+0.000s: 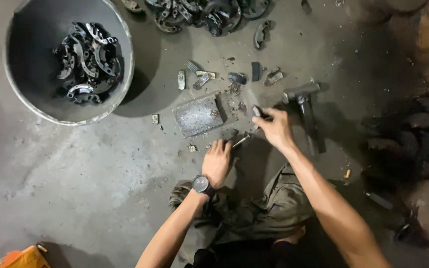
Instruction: The person sits on the floor and uses a hammer to strike used brake shoe assemblies against a metal block, breaking them apart. They pick each shoe piece by hand, hammer it, and toss the broken pieces into a large metal bowl filled with similar parts.
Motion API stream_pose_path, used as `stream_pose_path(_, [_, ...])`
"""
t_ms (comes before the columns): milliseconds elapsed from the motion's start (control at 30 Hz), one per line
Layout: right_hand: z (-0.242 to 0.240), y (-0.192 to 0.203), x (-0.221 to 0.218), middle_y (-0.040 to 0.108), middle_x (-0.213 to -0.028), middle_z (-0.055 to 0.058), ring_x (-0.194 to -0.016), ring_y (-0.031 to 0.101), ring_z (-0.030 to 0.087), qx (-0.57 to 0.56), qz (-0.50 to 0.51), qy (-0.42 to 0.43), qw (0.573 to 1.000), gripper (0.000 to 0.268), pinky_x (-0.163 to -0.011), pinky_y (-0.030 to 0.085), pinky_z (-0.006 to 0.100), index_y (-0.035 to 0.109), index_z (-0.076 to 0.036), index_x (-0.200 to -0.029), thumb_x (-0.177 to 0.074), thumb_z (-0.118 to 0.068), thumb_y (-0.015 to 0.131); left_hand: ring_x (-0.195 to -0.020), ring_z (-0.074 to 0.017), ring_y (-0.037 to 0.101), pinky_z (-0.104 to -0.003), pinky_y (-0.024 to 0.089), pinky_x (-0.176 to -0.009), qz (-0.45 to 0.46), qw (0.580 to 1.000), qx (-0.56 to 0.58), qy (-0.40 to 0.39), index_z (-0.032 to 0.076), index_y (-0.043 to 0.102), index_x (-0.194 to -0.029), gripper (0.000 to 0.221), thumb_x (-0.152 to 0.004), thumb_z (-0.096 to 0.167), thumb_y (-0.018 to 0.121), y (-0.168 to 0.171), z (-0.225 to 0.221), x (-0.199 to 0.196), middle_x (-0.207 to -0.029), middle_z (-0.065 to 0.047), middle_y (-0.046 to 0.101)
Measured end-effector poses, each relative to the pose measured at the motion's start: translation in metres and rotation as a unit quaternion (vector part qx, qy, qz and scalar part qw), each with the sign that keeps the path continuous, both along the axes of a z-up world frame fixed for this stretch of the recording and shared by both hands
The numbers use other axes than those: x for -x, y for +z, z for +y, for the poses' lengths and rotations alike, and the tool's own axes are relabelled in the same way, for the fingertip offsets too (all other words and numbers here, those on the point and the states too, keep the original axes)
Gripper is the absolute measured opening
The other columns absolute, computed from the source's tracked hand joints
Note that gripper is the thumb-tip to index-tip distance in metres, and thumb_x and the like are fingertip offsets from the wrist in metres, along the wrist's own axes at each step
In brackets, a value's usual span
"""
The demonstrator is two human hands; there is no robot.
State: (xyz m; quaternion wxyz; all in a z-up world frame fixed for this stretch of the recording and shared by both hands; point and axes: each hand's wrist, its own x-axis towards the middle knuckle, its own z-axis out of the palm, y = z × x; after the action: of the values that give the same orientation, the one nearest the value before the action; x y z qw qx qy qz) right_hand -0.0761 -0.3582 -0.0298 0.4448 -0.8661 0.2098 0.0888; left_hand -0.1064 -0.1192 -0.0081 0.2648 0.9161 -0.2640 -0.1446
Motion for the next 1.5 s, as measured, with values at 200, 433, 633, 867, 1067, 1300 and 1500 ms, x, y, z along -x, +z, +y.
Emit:
stream_pose_path(200, [0.054, 0.026, -0.048, 0.077, -0.09, 0.008, -0.07, 0.072, 0.02, -0.029, 0.004, -0.048, 0.998, 0.023, -0.062, 0.058, 0.039, 0.074, -0.004, -0.1, -0.082, -0.013, 0.084, -0.103, -0.0398, 0.064, -0.045, 0.058, -0.071, 0.023, 0.995, -0.087, -0.051, -0.003, 0.055, -0.105, 0.038, -0.069, 0.002, 0.066, -0.035, -0.006, 0.01, -0.109, -0.023, 0.061])
stream_pose_path(433, [0.075, -0.021, -0.054, 0.076, -0.09, 0.016, -0.082, 0.071, 0.03, 0.094, -0.203, 0.068, 0.972, 0.014, -0.071, 0.058, 0.043, 0.077, 0.002, -0.091, -0.079, -0.003, 0.082, -0.075, -0.0333, 0.074, -0.04, 0.058, -0.068, 0.156, 0.971, 0.114, 0.144, 0.0, 0.066, -0.102, 0.014, -0.091, 0.009, 0.069, 0.037, 0.058, -0.032, -0.085, -0.02, 0.074])
stream_pose_path(633, [0.047, -0.007, -0.051, 0.073, -0.113, 0.011, -0.074, 0.073, 0.023, -0.089, -0.006, -0.024, 0.996, 0.021, -0.06, 0.063, 0.04, 0.071, -0.005, -0.112, -0.091, -0.004, 0.07, -0.084, -0.0147, 0.077, -0.028, 0.064, -0.078, 0.294, 0.85, 0.393, 0.19, 0.005, 0.058, -0.129, 0.035, -0.094, -0.001, 0.061, 0.092, 0.036, -0.123, -0.106, -0.005, 0.079])
stream_pose_path(867, [-0.062, 0.033, 0.01, 0.071, -0.118, 0.018, -0.105, 0.069, 0.028, 0.126, -0.127, -0.132, 0.975, 0.036, -0.09, 0.056, 0.042, 0.071, 0.001, -0.121, -0.089, -0.012, 0.081, -0.083, -0.0181, 0.075, -0.034, 0.057, -0.074, 0.091, 0.969, 0.228, 0.033, 0.002, 0.068, -0.111, 0.014, -0.097, 0.001, 0.068, 0.043, -0.017, -0.167, -0.095, -0.014, 0.078])
stream_pose_path(1067, [-0.091, 0.006, 0.041, 0.06, -0.119, 0.031, -0.109, 0.059, 0.041, 0.233, 0.05, -0.066, 0.969, 0.071, -0.09, 0.05, 0.052, 0.057, 0.011, -0.129, -0.075, -0.019, 0.094, -0.078, -0.0374, 0.068, -0.04, 0.054, -0.07, 0.024, 0.969, 0.233, -0.076, -0.001, 0.065, -0.107, 0.022, -0.086, -0.002, 0.072, 0.028, -0.033, -0.174, -0.089, -0.021, 0.068])
stream_pose_path(1300, [-0.093, 0.029, 0.033, 0.069, -0.093, 0.017, -0.076, 0.068, 0.029, 0.073, 0.091, -0.122, 0.986, 0.043, -0.071, 0.055, 0.048, 0.06, 0.003, -0.127, -0.092, -0.013, 0.077, -0.083, -0.0382, 0.069, -0.041, 0.054, -0.071, 0.013, 0.973, 0.206, -0.106, 0.0, 0.065, -0.104, 0.017, -0.089, -0.003, 0.071, 0.029, -0.036, -0.176, -0.095, -0.019, 0.068])
stream_pose_path(1500, [-0.052, 0.077, 0.035, 0.068, -0.089, 0.005, -0.07, 0.066, 0.012, -0.215, -0.155, -0.099, 0.959, 0.013, -0.061, 0.058, 0.029, 0.063, -0.003, -0.108, -0.1, -0.009, 0.071, -0.084, -0.0357, 0.073, -0.041, 0.055, -0.071, 0.08, 0.966, 0.228, -0.094, -0.001, 0.063, -0.106, 0.022, -0.085, -0.008, 0.063, 0.032, -0.034, -0.176, -0.094, -0.018, 0.068])
